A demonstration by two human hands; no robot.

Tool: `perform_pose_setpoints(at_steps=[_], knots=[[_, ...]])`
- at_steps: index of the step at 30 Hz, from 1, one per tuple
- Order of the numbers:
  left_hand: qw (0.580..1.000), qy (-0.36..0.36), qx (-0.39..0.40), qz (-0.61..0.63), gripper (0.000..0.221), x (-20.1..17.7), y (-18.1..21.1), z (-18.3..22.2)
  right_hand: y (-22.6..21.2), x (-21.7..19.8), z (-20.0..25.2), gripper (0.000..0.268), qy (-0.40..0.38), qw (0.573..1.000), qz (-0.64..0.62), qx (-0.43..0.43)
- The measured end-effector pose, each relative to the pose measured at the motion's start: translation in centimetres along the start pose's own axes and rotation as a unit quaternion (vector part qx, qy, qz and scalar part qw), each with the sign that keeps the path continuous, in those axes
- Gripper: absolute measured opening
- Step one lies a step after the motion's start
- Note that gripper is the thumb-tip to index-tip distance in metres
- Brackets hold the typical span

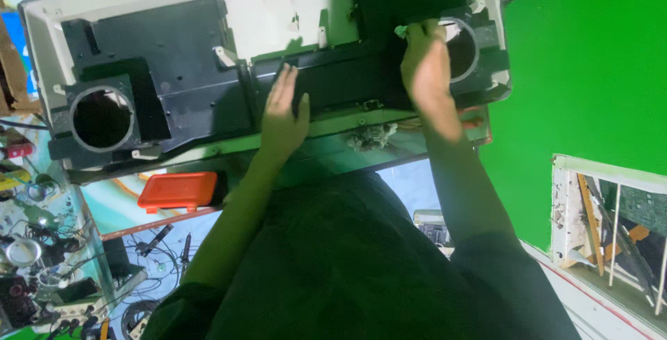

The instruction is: The person manipulates internal components of an electronic keyboard casing, disconnecting small white connectors and handling plastic parts.

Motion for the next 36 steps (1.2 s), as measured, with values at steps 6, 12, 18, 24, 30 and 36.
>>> perform_pose_setpoints(at_steps=[6,12,18,24,30,36], knots=[[0.998,-0.06,0.02,-0.026,0.055,3.4,2.6,-0.7,3.7,0.7,-1.0,0.013,-0.029,0.999,-0.02,0.006],[0.994,-0.08,-0.002,-0.079,0.062,5.1,2.1,-1.3,8.1,-0.1,-1.8,0.02,-0.069,0.997,-0.017,0.043],[0.979,-0.099,-0.014,-0.179,0.064,6.9,2.7,-2.1,4.9,1.1,-1.9,0.012,-0.006,0.994,0.019,-0.107],[0.98,-0.096,-0.004,-0.175,0.067,7.0,3.7,-2.6,13.6,1.5,-4.4,0.022,-0.136,0.989,-0.011,0.052],[0.979,-0.112,-0.032,-0.169,0.071,6.8,4.1,-2.9,12.8,8.8,-6.4,0.019,-0.354,0.924,-0.028,0.138],[0.981,-0.102,-0.027,-0.164,0.071,6.5,4.4,-3.1,7.9,13.7,-6.5,0.025,-0.418,0.906,0.024,0.057]])
Point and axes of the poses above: each hand's wrist, its own z-axis away from the middle knuckle, its own x-axis out of the palm, y = z × x, the point moved 8 cm from there along -z, towards the middle knuckle, and after that the axes turned 13 degrees about -x, right-handed, at the moved point
